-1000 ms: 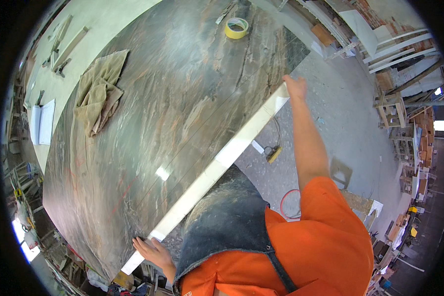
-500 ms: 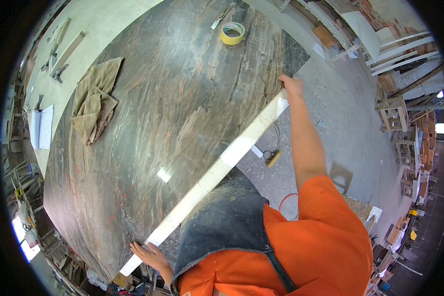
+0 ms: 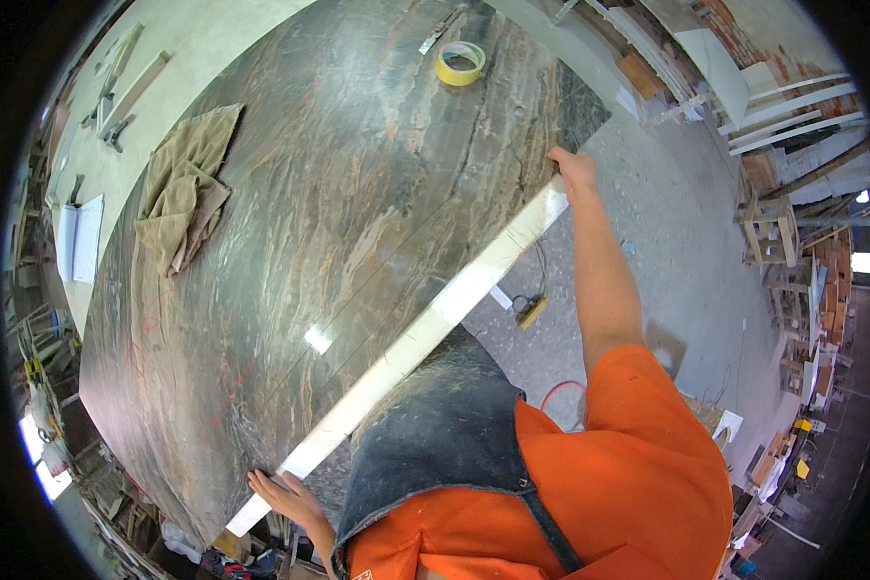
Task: The person measures and marks a large stone slab with a straight edge and tape, then uses an angle grinder to cut along the marked line. The person also handles a long metal strip and a cloth during the process.
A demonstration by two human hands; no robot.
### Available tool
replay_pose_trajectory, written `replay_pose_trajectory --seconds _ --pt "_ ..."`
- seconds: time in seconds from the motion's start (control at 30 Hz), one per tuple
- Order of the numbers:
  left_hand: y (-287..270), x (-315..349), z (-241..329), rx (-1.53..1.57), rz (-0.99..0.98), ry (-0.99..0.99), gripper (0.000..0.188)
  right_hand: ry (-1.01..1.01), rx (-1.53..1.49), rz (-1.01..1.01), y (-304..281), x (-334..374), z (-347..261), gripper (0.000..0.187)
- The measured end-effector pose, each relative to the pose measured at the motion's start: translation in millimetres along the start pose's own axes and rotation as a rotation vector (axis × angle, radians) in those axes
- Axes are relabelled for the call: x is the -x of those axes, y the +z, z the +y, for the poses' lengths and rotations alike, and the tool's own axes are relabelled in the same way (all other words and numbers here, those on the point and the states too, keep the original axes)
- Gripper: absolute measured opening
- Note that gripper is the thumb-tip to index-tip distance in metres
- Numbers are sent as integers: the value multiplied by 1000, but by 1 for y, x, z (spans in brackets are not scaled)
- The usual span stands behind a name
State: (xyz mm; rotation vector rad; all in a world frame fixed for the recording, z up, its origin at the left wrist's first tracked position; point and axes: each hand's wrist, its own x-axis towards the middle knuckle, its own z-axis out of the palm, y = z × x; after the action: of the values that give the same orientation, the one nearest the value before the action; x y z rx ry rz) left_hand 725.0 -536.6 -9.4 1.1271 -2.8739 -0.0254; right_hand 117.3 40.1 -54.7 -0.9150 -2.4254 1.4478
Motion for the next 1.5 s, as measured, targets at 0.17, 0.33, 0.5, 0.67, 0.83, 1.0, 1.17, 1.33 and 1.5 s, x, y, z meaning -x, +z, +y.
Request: replay_pose_trajectory --seconds 0.17,0.33,0.5,0.67,0.83,1.0,1.17,1.33,1.5 --pt "0 0 2 -9 -16 -30 65 -3 13 -13 -1 10 -11 41" --pt "2 1 1 -57 -18 -42 67 68 1 -4 -4 23 -27 47" --pt "3 1 -1 -60 -10 -34 67 84 18 -22 -4 24 -32 48" --pt "1 0 1 -26 7 -24 67 102 -19 -14 -1 17 -27 49" --pt "0 -1 2 -14 -5 -29 67 129 -96 -31 -1 20 -28 49" --pt "-1 -2 2 -12 -11 -27 66 100 -57 -17 -2 24 -33 50" --pt "-6 -4 7 30 -16 -25 64 138 -51 -10 -2 16 -23 49" --pt "-10 -3 8 74 -15 -33 62 161 -248 -197 0 4 -12 43" --pt "-10 -4 10 102 9 -47 62 242 -189 -239 -6 -9 -7 39"
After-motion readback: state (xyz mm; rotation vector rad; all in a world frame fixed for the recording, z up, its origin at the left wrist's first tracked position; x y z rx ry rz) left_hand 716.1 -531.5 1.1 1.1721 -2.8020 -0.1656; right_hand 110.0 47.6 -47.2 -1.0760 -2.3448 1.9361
